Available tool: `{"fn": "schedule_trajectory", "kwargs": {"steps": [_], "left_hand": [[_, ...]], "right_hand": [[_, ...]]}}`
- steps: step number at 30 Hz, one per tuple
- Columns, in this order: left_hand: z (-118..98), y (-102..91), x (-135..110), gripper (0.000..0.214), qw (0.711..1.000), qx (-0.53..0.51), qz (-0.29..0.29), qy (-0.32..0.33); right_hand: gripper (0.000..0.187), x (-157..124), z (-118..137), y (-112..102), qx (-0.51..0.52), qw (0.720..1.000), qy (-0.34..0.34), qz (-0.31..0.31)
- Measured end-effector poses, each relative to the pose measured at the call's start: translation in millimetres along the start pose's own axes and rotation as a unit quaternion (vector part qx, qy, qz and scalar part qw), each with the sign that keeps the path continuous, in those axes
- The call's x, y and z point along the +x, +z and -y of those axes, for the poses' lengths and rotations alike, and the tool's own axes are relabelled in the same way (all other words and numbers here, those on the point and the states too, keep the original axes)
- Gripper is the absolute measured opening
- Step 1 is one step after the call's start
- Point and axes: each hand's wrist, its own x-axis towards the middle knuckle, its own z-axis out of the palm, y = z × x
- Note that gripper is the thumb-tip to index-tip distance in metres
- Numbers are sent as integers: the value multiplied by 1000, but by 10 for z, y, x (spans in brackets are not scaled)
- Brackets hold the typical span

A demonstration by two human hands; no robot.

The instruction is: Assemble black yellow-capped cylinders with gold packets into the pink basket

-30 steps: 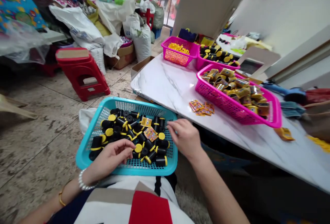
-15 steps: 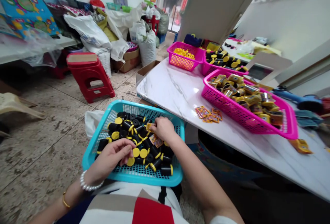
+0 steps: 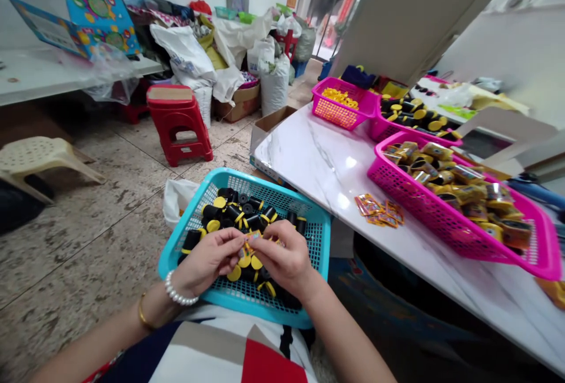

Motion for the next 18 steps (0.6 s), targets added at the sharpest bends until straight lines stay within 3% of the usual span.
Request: {"fn": "schedule_trajectory", "kwargs": {"steps": [2,4,6,8,12,14,16,18], "left_hand": [[11,-2,13,32,998,32,-35,39],[7,-1,15,30,992,89,-58,71],[-10,10,7,29,983,146,-63,92],[-28,27,-6,28,976,181,-58,101],[-32,35,-31,25,957,262,-45,118],[-24,29,-35,24,938,324,-13,124],[-14,24,-29,24,924,361,14,124],[-2,17,-13,25,927,355,14,122]], "right_hand": [[23,-66,-22,90,90,985,143,-33],[29,-128,-54,181,198,935,290,-43],[37,-163,-61,243,287,883,370,8],[37,-155,-36,250,325,861,388,54],[34,-36,27,102,296,881,364,50],[31,22,27,11,298,883,352,90],[30,45,10,-37,322,861,359,163],[28,28,-13,-28,333,842,376,198]]}}
